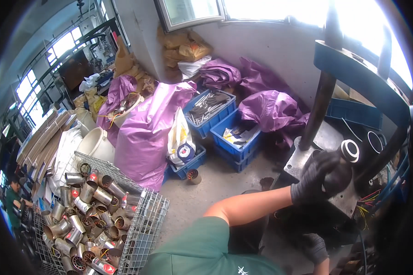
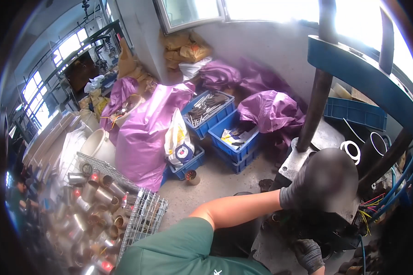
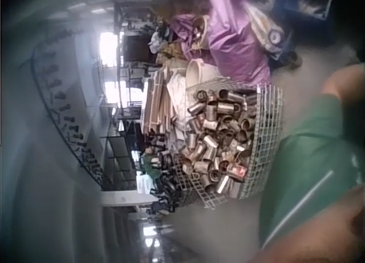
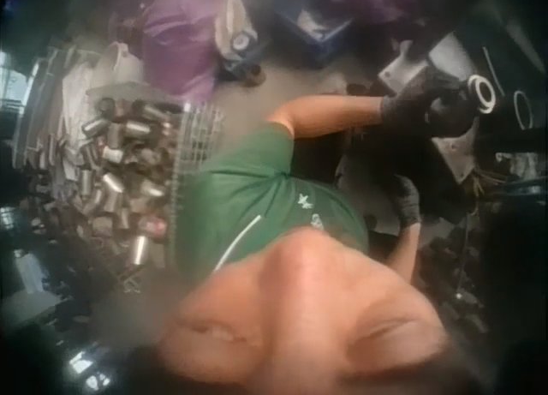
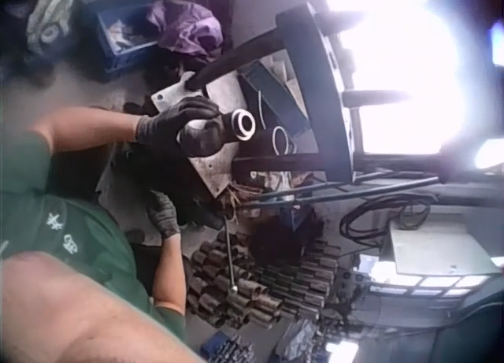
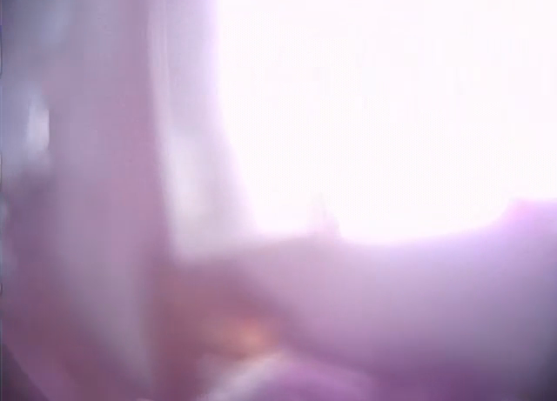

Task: The person picks up a metal cylinder and inserts a copper-wound stator core into it by hand. They then place the assembly into a vertical press and operate a lever to press the core into the housing before placing the finished component into a bin.

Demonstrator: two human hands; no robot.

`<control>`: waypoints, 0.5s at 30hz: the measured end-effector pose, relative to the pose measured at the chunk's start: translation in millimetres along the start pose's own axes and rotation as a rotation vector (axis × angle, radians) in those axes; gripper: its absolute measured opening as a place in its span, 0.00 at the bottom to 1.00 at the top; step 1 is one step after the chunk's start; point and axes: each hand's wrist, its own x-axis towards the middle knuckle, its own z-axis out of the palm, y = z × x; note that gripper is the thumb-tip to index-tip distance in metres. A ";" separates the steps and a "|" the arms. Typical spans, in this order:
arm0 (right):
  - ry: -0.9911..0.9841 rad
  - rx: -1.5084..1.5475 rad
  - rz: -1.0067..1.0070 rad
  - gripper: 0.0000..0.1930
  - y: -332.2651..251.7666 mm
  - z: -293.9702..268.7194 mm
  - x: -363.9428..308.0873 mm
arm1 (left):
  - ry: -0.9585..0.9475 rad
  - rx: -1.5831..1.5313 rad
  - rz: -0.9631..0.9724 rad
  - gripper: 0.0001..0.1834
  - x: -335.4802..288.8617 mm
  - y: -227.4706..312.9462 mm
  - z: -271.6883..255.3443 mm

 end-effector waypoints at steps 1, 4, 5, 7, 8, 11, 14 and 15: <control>-0.010 0.025 0.020 0.10 -5.5 -0.6 1.5 | -0.157 -0.048 0.004 0.44 -13.3 8.2 -1.8; -0.051 0.021 0.025 0.11 11.9 5.2 -4.1 | -0.516 0.188 0.558 0.29 -12.3 39.6 -41.6; -0.071 -0.015 0.041 0.12 9.3 4.2 -4.0 | -0.574 0.211 0.559 0.28 -12.3 46.1 -63.6; -0.103 -0.089 0.075 0.15 3.5 -1.2 -4.6 | -0.661 0.354 0.625 0.23 2.3 49.6 -119.1; -0.086 -0.060 0.088 0.15 5.5 -1.3 -6.8 | -0.685 0.468 0.693 0.19 23.0 47.6 -152.0; -0.064 -0.032 0.079 0.17 7.9 -0.6 -10.5 | -0.673 1.114 0.704 0.26 75.6 8.6 -268.7; -0.100 -0.109 0.009 0.18 -5.1 -6.8 -13.2 | -0.348 1.646 0.119 0.39 141.1 -21.4 -402.2; -0.132 -0.118 -0.017 0.19 1.9 -2.2 -9.4 | -0.074 1.511 -0.192 0.46 152.1 -24.7 -445.1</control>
